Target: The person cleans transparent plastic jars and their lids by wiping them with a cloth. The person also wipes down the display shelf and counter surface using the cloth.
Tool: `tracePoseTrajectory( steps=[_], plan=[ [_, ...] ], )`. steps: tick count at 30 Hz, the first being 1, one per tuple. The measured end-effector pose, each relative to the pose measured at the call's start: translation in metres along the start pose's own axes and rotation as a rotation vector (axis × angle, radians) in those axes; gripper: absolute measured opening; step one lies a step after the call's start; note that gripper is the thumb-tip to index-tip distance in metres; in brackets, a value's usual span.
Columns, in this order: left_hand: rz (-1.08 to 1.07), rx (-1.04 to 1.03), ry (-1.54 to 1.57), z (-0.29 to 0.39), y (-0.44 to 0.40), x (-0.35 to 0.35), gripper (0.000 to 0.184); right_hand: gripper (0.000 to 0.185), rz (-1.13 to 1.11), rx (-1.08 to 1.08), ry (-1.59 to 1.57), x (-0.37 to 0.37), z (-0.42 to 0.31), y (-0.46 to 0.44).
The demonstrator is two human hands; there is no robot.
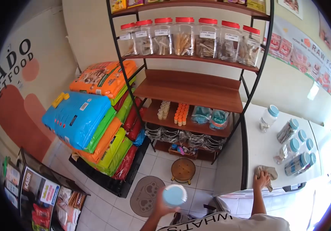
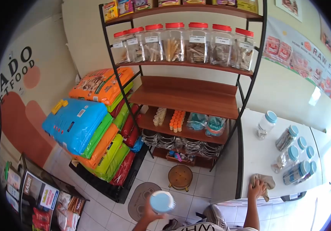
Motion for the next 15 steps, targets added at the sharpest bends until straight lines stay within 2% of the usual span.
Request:
tracePoseTrajectory(
  steps=[2, 3, 5, 6, 8, 10, 12, 13, 14, 15],
  plan=[
    [0.056, -0.008, 0.203, 0.048, -0.020, 0.023, 0.103, 0.036, 0.050, -0.026, 0.065, -0.008, 0.001, -0.007],
    [0.138, -0.005, 0.078, 0.053, -0.028, 0.041, 0.101, 0.037, 0.026, -0.041, 0.055, -0.004, -0.003, -0.011],
    [0.285, -0.073, 0.168, 0.032, -0.050, 0.061, 0.102, 0.038, 0.013, -0.069, 0.070, -0.002, -0.006, -0.015],
    [0.274, -0.073, 0.169, 0.027, -0.061, 0.061, 0.102, 0.038, -0.006, -0.081, 0.068, -0.002, -0.009, -0.018],
    [0.389, -0.154, 0.329, 0.024, -0.085, 0.062, 0.103, 0.034, 0.027, -0.067, 0.074, 0.001, -0.014, -0.020],
    [0.373, -0.167, 0.327, 0.024, -0.109, 0.051, 0.106, 0.035, -0.020, -0.074, 0.047, -0.001, -0.011, -0.025],
    [0.286, -0.054, 0.328, 0.027, -0.127, 0.028, 0.105, 0.033, -0.017, -0.054, 0.077, -0.005, 0.000, -0.027],
    [0.302, -0.065, 0.329, 0.025, -0.139, 0.016, 0.105, 0.034, -0.024, -0.052, 0.088, -0.011, 0.004, -0.030],
    [0.175, -0.089, 0.318, 0.022, -0.153, 0.004, 0.103, 0.037, 0.035, -0.031, 0.147, -0.025, 0.014, -0.030],
    [0.044, -0.108, 0.299, 0.022, -0.167, -0.006, 0.102, 0.037, -0.005, -0.075, 0.134, -0.027, 0.015, -0.034]
  ],
)
Point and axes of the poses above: each hand's wrist, its own y-axis away from the middle knuckle, its own x-axis out of the back of the hand, z = x × y, the point moved 1 cm from there along -y, towards the middle knuckle, and after that the axes turned 12 degrees about x, right-handed, at the moved point
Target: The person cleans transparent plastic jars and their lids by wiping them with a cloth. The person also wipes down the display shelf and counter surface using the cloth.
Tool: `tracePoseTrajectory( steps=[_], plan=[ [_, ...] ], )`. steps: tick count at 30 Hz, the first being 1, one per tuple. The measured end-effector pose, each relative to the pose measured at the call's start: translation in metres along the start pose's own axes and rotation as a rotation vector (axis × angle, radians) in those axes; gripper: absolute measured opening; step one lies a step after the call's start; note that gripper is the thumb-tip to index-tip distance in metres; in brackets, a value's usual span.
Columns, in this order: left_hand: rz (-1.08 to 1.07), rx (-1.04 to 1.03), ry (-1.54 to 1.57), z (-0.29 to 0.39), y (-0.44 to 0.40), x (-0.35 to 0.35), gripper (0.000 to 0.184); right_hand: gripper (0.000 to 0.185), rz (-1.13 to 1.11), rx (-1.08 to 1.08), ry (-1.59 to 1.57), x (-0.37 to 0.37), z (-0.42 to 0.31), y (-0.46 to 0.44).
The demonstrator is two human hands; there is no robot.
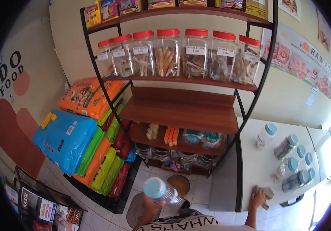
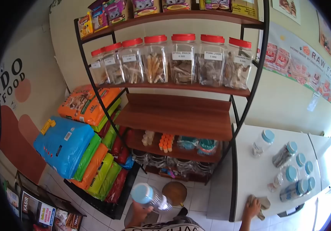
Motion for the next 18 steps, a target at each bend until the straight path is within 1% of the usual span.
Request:
tracePoseTrajectory(
  steps=[1, 2, 3, 4, 5, 6, 7, 8, 10, 12, 13, 14, 16, 18],
  plan=[
    [0.002, -0.004, -0.014, 0.000, -0.012, -0.008, 0.102, 0.038, -0.052, -0.044, -0.005, 0.003, -0.002, -0.003],
    [-0.049, 0.058, -0.003, 0.000, -0.017, -0.020, 0.101, 0.038, -0.061, -0.045, -0.006, -0.003, -0.006, -0.005],
    [-0.103, 0.119, 0.018, 0.007, -0.022, -0.035, 0.099, 0.036, -0.001, -0.170, -0.275, -0.007, -0.008, -0.010],
    [-0.157, 0.166, -0.070, 0.017, -0.033, -0.041, 0.098, 0.034, 0.070, -0.293, -0.541, -0.011, -0.010, -0.018],
    [-0.166, 0.166, -0.062, 0.021, -0.048, -0.049, 0.098, 0.032, 0.211, -0.232, -0.680, -0.029, -0.021, -0.024],
    [-0.191, 0.164, -0.028, 0.023, -0.062, -0.055, 0.098, 0.033, 0.316, -0.264, -1.146, -0.053, -0.037, -0.032],
    [-0.215, 0.165, 0.005, 0.025, -0.073, -0.058, 0.097, 0.035, 0.225, -0.366, -1.327, -0.020, -0.086, -0.048],
    [-0.223, 0.174, 0.008, 0.018, -0.088, -0.057, 0.097, 0.036, 0.175, -0.363, -1.393, -0.018, -0.114, -0.061],
    [-0.201, 0.111, -0.068, -0.001, -0.115, -0.051, 0.098, 0.039, 0.138, -0.216, -1.363, 0.020, -0.179, -0.101],
    [-0.215, 0.093, -0.015, 0.011, -0.140, -0.061, 0.099, 0.038, 0.237, 0.044, -1.393, 0.010, -0.217, -0.148],
    [-0.224, 0.073, 0.030, 0.016, -0.150, -0.061, 0.100, 0.038, 0.267, 0.019, -1.384, 0.029, -0.244, -0.175],
    [-0.204, 0.052, -0.070, 0.014, -0.160, -0.054, 0.101, 0.037, 0.288, -0.014, -1.372, 0.053, -0.268, -0.196],
    [-0.195, 0.041, -0.102, 0.017, -0.173, -0.045, 0.102, 0.038, 0.335, 0.164, -1.346, 0.070, -0.303, -0.243],
    [-0.215, 0.029, -0.155, 0.029, -0.191, -0.035, 0.103, 0.054, 0.158, 0.271, -1.160, 0.076, -0.325, -0.283]
  ],
)
Point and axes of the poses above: each hand's wrist, its own y-axis away from the middle knuckle, its own x-axis out of the back of the hand, z = x × y, the point moved 1 cm from there along -y, towards the middle knuckle, and after that the axes turned 12 degrees about x, right-handed, at the moved point
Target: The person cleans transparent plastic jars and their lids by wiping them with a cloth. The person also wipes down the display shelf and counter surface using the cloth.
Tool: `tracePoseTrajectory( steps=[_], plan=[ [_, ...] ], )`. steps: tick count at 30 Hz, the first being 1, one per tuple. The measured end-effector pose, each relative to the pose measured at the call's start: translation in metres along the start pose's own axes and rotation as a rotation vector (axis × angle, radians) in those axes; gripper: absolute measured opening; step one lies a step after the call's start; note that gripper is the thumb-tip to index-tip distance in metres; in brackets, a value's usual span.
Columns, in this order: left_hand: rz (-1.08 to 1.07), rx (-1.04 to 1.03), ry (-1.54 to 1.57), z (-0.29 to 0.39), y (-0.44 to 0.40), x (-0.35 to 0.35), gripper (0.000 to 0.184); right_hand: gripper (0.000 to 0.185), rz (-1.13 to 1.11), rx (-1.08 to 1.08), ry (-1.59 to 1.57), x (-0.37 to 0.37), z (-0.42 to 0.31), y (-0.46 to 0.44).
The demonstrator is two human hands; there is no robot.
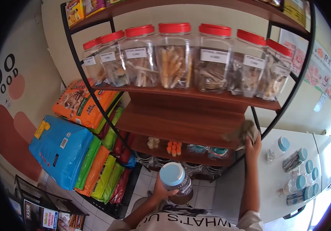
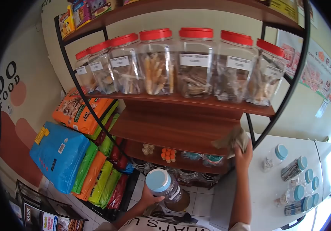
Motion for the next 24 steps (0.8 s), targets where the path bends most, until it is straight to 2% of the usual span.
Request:
tracePoseTrajectory(
  steps=[1, 3, 4, 5, 7, 8, 9, 11, 12, 13, 14, 15, 16, 17, 18, 19, 20, 21, 22, 23, 24],
  plan=[
    [0.002, 0.004, 0.002, 0.006, -0.004, 0.007, 0.103, 0.054, -0.004, -0.002, 0.001, -0.007, 0.003, -0.010],
    [0.027, 0.063, 0.047, 0.019, -0.018, 0.026, 0.102, 0.075, -0.403, 0.279, 0.204, -0.029, 0.008, -0.029],
    [0.046, 0.061, 0.024, 0.012, -0.026, 0.041, 0.101, 0.089, -0.532, 0.152, 0.220, -0.039, 0.022, -0.033],
    [0.041, 0.053, 0.029, 0.004, -0.031, 0.057, 0.101, 0.089, -0.527, 0.157, 0.226, -0.055, 0.042, -0.031],
    [0.135, 0.005, 0.065, -0.012, -0.040, 0.088, 0.101, 0.086, -0.497, 0.132, 0.667, -0.091, 0.080, -0.023],
    [0.142, 0.043, 0.110, -0.008, -0.041, 0.104, 0.101, 0.082, -0.606, -0.058, 0.798, -0.109, 0.080, -0.022],
    [0.144, 0.045, 0.115, -0.014, -0.043, 0.123, 0.101, 0.082, -0.610, -0.056, 0.803, -0.127, 0.079, -0.021],
    [0.259, 0.109, 0.105, -0.034, -0.036, 0.159, 0.104, 0.077, -0.524, -0.323, 0.967, -0.157, 0.083, -0.016],
    [0.247, 0.111, 0.103, -0.038, -0.034, 0.174, 0.104, 0.069, -0.357, -0.285, 1.038, -0.171, 0.097, -0.012],
    [0.337, 0.094, 0.154, -0.039, -0.032, 0.190, 0.108, 0.069, -0.344, -0.294, 1.043, -0.195, 0.114, -0.012],
    [0.430, 0.081, 0.212, -0.046, -0.030, 0.203, 0.111, 0.060, -0.231, -0.293, 1.048, -0.214, 0.126, -0.014],
    [0.420, 0.088, 0.222, -0.061, -0.026, 0.217, 0.111, 0.052, -0.126, -0.287, 1.056, -0.226, 0.119, -0.017],
    [0.508, 0.111, 0.228, -0.079, -0.020, 0.234, 0.113, 0.046, -0.160, -0.266, 0.906, -0.260, 0.115, -0.021],
    [0.596, 0.130, 0.231, -0.091, -0.019, 0.248, 0.116, 0.045, -0.200, -0.080, 1.340, -0.318, 0.082, -0.013],
    [0.589, 0.130, 0.237, -0.097, -0.021, 0.258, 0.116, 0.049, -0.275, 0.080, 1.009, -0.368, 0.090, -0.008],
    [0.653, 0.159, 0.199, -0.099, -0.021, 0.267, 0.117, 0.054, -0.320, 0.082, 0.885, -0.431, 0.059, -0.005],
    [0.717, 0.191, 0.157, -0.098, -0.022, 0.276, 0.118, 0.058, -0.800, -0.096, 0.880, -0.475, -0.029, -0.023],
    [0.710, 0.194, 0.158, -0.094, -0.027, 0.283, 0.118, 0.058, -0.641, -0.080, 0.570, -0.527, -0.045, -0.010],
    [0.703, 0.217, 0.137, -0.091, -0.030, 0.288, 0.118, 0.058, -0.783, -0.019, 0.362, -0.570, -0.069, -0.007],
    [0.693, 0.239, 0.115, -0.089, -0.035, 0.292, 0.118, 0.052, -0.714, 0.006, 0.266, -0.608, -0.092, 0.006],
    [0.678, 0.241, 0.111, -0.089, -0.040, 0.298, 0.118, 0.046, -0.682, 0.189, 0.239, -0.629, -0.109, 0.016]
  ],
)
Point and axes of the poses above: each hand's wrist, its own y-axis away from the middle knuckle, its own x-axis out of the back of the hand, z = x × y, the point moved 1 cm from there along -y, towards the middle knuckle, and after that the axes turned 12 degrees about x, right-handed, at the moved point
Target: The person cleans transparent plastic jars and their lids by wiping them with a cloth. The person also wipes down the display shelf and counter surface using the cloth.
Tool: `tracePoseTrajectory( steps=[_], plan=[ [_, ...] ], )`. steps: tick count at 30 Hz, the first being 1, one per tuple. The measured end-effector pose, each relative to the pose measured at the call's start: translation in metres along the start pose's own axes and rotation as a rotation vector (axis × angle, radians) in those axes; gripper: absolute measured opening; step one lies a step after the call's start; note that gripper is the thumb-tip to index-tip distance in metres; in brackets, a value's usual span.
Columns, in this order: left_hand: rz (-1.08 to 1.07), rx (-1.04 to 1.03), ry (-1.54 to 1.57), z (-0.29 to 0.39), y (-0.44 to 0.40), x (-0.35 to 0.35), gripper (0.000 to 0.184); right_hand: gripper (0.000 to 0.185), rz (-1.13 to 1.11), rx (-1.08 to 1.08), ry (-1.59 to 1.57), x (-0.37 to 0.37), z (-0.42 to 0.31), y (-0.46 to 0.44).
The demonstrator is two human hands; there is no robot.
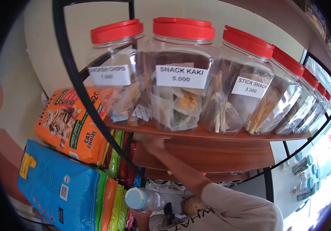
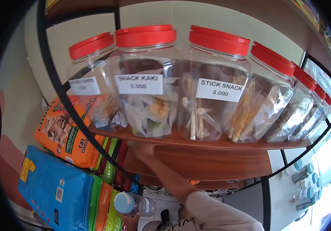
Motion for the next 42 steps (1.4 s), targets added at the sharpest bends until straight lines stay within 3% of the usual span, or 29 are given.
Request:
tracePoseTrajectory(
  steps=[2, 3, 6, 9, 14, 16, 18, 22, 25, 27, 29, 32, 34, 36, 40, 42],
  plan=[
    [-0.085, -0.161, -0.050, 0.006, -0.014, -0.001, 0.107, 0.028, 0.172, 0.296, 0.019, -0.034, -0.017, -0.010],
    [-0.115, -0.158, -0.061, 0.019, -0.015, -0.008, 0.107, 0.028, 0.185, 0.269, 0.030, -0.027, -0.005, -0.010],
    [-0.123, -0.024, 0.077, 0.036, -0.015, -0.026, 0.116, 0.030, -0.232, 0.318, -0.283, 0.014, 0.049, 0.008],
    [-0.151, -0.037, 0.122, 0.018, -0.026, -0.030, 0.114, 0.032, -0.194, 0.170, -0.257, 0.105, 0.132, 0.053],
    [-0.193, -0.066, -0.173, -0.008, -0.025, -0.043, 0.114, 0.035, 0.248, -0.332, -0.072, 0.287, 0.285, 0.182],
    [-0.197, -0.083, -0.344, -0.020, -0.017, -0.043, 0.114, 0.037, 0.309, -0.522, 0.119, 0.335, 0.339, 0.241],
    [-0.259, -0.063, -0.302, -0.011, 0.005, -0.061, 0.113, 0.042, 0.245, -0.661, 0.453, 0.365, 0.393, 0.298],
    [-0.458, -0.078, -0.071, 0.021, 0.039, -0.107, 0.111, 0.036, 0.405, -0.736, 0.529, 0.383, 0.355, 0.329],
    [-0.508, -0.181, 0.024, 0.042, 0.058, -0.127, 0.110, 0.031, 0.454, -0.698, 0.745, 0.351, 0.329, 0.363],
    [-0.462, -0.208, -0.079, 0.047, 0.066, -0.121, 0.109, 0.033, 0.411, -0.737, 0.674, 0.333, 0.309, 0.386],
    [-0.412, -0.227, -0.082, 0.044, 0.065, -0.113, 0.108, 0.037, 0.557, -0.607, 0.783, 0.302, 0.278, 0.393],
    [-0.431, -0.164, -0.004, 0.041, 0.065, -0.102, 0.109, 0.039, 0.366, -0.501, 0.758, 0.249, 0.219, 0.354],
    [-0.331, -0.142, -0.009, 0.037, 0.065, -0.088, 0.110, 0.043, 0.262, -0.337, 0.585, 0.224, 0.185, 0.310],
    [-0.302, -0.117, 0.029, 0.029, 0.063, -0.074, 0.112, 0.045, 0.115, -0.333, 0.282, 0.200, 0.171, 0.248],
    [-0.208, -0.082, 0.046, -0.001, 0.060, -0.031, 0.118, 0.052, 0.299, -0.262, 0.516, 0.076, 0.171, 0.110],
    [-0.153, -0.064, 0.061, -0.003, 0.065, -0.017, 0.119, 0.050, 0.362, -0.194, 0.516, 0.028, 0.115, 0.054]
  ],
)
Point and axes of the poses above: each hand's wrist, its own y-axis away from the middle knuckle, its own x-axis out of the back of the hand, z = x × y, the point moved 1 cm from there along -y, towards the middle knuckle, and after that the axes turned 12 degrees about x, right-handed, at the moved point
